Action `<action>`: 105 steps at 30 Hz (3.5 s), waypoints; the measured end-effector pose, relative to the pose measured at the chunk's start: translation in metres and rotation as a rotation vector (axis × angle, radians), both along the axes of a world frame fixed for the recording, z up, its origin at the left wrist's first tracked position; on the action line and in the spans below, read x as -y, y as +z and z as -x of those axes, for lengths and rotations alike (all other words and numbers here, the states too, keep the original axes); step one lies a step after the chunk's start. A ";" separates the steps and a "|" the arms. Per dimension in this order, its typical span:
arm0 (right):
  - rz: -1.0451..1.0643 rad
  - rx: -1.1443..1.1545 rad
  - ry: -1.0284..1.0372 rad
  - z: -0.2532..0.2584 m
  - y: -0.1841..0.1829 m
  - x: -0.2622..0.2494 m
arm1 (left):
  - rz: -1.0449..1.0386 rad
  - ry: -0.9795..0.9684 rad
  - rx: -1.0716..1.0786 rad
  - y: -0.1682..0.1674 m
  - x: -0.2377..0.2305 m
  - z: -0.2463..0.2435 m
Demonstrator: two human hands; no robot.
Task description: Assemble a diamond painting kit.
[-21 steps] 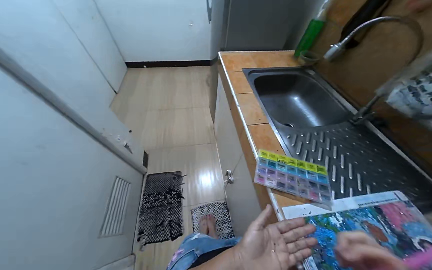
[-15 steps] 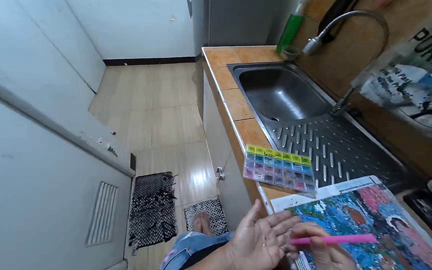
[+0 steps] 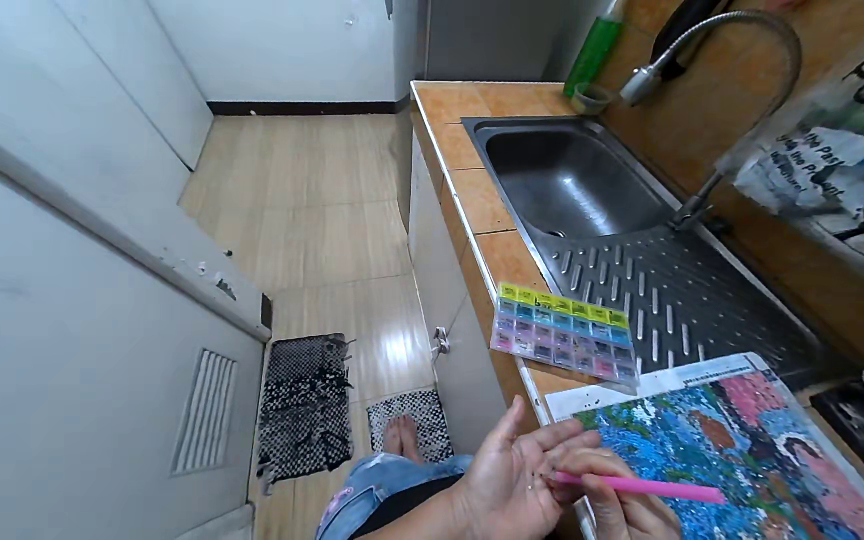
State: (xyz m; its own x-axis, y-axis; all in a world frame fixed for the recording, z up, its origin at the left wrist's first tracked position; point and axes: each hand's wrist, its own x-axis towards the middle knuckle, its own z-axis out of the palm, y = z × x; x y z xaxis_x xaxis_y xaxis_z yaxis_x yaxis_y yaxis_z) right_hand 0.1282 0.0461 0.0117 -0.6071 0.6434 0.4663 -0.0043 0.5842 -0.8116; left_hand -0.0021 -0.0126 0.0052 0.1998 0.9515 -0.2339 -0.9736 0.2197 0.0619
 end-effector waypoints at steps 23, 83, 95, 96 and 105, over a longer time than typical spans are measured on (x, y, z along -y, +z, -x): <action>0.069 -0.012 -0.040 0.002 -0.003 0.002 | 0.010 -0.015 -0.007 0.002 -0.001 0.002; 0.052 -0.022 -0.017 0.003 -0.004 0.004 | 0.029 -0.008 0.019 -0.002 -0.002 0.002; 0.022 -0.018 0.017 0.002 -0.007 0.004 | 0.029 -0.005 0.025 -0.002 -0.002 0.002; 0.029 -0.023 0.017 0.002 -0.007 0.004 | 0.027 -0.002 0.026 -0.002 -0.002 0.001; 0.237 -0.073 0.013 0.001 -0.005 0.008 | 0.031 -0.015 0.035 -0.002 -0.002 0.001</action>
